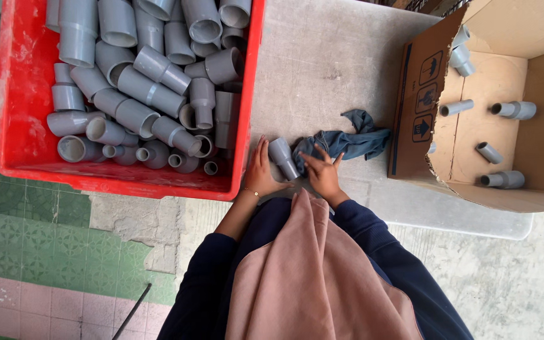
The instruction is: The person picks up gray plastic pipe fittings from a red crate and wipes them with a dark cloth. The person then places the cleaned fittings into a cardboard box. This process is repeated for several fittings throughout the video.
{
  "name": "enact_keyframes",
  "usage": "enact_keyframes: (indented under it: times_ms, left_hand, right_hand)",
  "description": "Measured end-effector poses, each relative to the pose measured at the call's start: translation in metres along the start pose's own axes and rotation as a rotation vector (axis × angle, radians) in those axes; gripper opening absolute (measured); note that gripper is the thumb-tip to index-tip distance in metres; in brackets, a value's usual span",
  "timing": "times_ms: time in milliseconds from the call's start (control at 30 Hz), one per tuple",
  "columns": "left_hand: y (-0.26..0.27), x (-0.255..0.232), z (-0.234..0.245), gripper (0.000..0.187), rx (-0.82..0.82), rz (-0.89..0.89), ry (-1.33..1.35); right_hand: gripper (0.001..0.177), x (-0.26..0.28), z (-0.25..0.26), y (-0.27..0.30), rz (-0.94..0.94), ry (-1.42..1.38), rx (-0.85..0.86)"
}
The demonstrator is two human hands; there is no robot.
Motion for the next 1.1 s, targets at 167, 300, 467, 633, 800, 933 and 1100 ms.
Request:
enact_keyframes:
  times_ms: [167,300,467,633,800,933,1100]
  left_hand:
    - [0.006,0.010,-0.022,0.135,0.090,0.094,-0.005]
    - [0.003,0.008,-0.015,0.134,0.080,0.119,0.070]
    - [0.003,0.010,-0.017,0.130,0.099,0.117,0.072]
    - [0.001,0.019,-0.026,0.133,0.094,0.116,0.121]
    - [-0.001,0.004,0.002,0.137,0.217,0.159,-0.145]
    - [-0.013,-0.011,0.010,0.140,0.207,0.134,-0.207]
    - [-0.002,0.011,-0.010,0.136,0.187,0.153,-0.089]
  right_hand:
    - [0.039,0.039,0.001,-0.014,0.085,0.031,0.075]
    - [0.041,0.013,-0.020,-0.045,-0.131,0.093,0.260]
    - [0.042,0.052,-0.003,-0.041,0.026,0.037,0.218]
    - [0.045,0.038,-0.004,-0.051,-0.045,-0.027,0.262]
    - [0.039,0.030,0.021,-0.040,-0.162,0.075,0.233]
    - [0.040,0.018,0.006,-0.007,-0.013,0.051,0.042]
    - [0.032,-0.026,-0.031,0.010,-0.042,0.056,0.135]
Point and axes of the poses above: each hand's wrist, its own y-axis away from the middle knuckle, its own z-axis out of the back of the hand, x = y × z, the point moved 1 cm from there along -y, towards the middle knuckle, and after that the axes turned 12 degrees about -z, right-handed, at the moved point
